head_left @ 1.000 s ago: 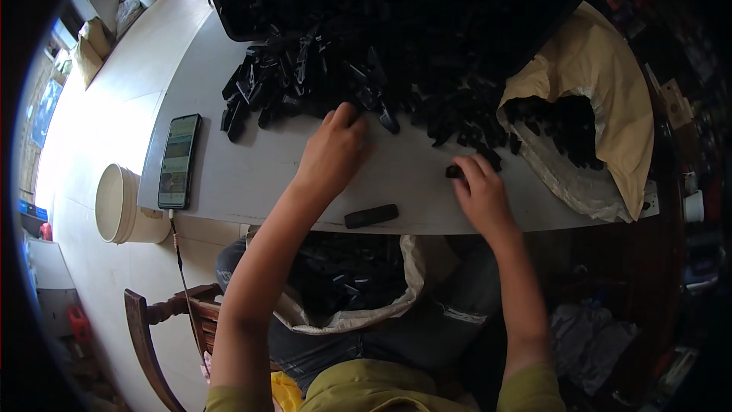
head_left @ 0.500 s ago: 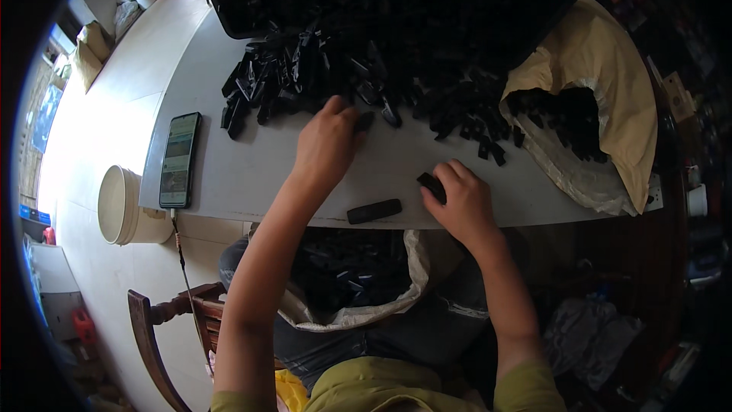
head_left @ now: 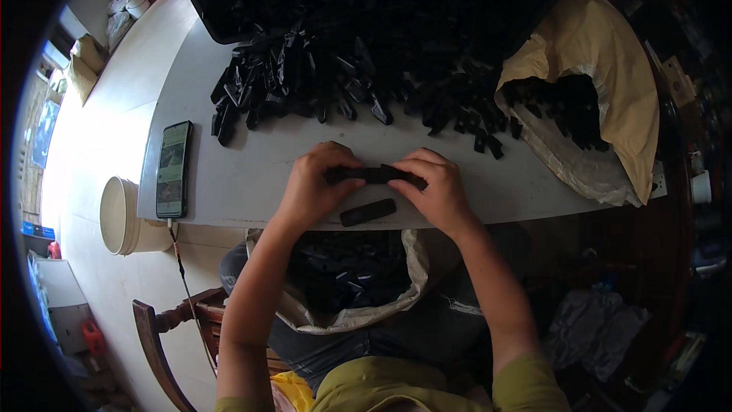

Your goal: Inspecting and sorting numerous small black plastic components into a collection bag.

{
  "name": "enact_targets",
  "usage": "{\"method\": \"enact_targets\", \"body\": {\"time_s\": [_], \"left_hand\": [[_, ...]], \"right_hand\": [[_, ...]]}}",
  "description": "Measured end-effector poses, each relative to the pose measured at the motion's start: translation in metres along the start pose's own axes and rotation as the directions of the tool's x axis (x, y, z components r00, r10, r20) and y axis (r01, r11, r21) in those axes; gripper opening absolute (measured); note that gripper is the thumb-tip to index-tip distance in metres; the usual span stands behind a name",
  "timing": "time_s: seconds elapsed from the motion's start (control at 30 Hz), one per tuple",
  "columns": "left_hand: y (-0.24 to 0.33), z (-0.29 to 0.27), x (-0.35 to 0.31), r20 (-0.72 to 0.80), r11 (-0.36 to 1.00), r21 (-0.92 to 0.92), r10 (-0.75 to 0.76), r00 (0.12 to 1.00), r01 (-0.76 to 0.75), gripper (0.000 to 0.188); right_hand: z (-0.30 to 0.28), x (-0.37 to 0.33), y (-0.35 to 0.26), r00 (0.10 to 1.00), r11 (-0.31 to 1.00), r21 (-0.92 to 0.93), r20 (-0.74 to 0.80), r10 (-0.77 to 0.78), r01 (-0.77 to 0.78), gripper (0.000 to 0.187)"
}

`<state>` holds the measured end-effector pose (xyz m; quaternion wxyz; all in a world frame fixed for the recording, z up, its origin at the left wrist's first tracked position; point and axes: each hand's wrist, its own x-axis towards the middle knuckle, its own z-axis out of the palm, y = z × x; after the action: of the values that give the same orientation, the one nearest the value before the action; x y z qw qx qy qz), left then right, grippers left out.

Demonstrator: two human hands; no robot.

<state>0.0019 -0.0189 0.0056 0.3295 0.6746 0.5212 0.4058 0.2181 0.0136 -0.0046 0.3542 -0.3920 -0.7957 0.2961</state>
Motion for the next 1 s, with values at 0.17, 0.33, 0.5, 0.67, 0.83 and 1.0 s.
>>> {"method": "enact_targets", "body": {"time_s": [0.17, 0.33, 0.5, 0.67, 0.83, 1.0], "left_hand": [[-0.002, -0.003, 0.005, 0.066, 0.999, 0.014, -0.044, 0.997, 0.043, 0.024], [-0.001, -0.008, -0.003, 0.141, 0.991, 0.118, 0.047, 0.989, -0.064, 0.025], [0.012, -0.037, -0.004, 0.36, 0.95, 0.192, 0.164, 0.918, -0.245, 0.027], [0.016, 0.007, 0.066, 0.064, 0.833, 0.488, 0.264, 0.962, -0.261, 0.03], [0.005, 0.019, 0.093, 0.288, 0.474, 0.734, 0.43, 0.855, -0.486, 0.024], [0.003, 0.011, 0.052, -0.004, 0.952, 0.211, 0.226, 0.974, -0.22, 0.037]], "right_hand": [[-0.003, 0.008, 0.002, 0.991, 0.996, 0.009, 0.1, -0.094, 0.094, 0.026], [0.009, 0.002, -0.007, 0.987, 0.984, -0.1, 0.086, -0.136, 0.145, 0.027], [-0.055, -0.012, 0.013, 0.966, 0.895, -0.433, -0.257, -0.007, -0.108, 0.02], [-0.065, -0.006, 0.033, 0.953, 0.714, -0.652, -0.293, 0.072, -0.255, 0.019], [-0.062, -0.004, 0.025, 0.99, 0.692, -0.717, -0.139, -0.028, -0.081, 0.021], [-0.044, -0.015, 0.019, 0.962, 0.991, -0.114, -0.271, 0.042, -0.075, 0.031]]}}
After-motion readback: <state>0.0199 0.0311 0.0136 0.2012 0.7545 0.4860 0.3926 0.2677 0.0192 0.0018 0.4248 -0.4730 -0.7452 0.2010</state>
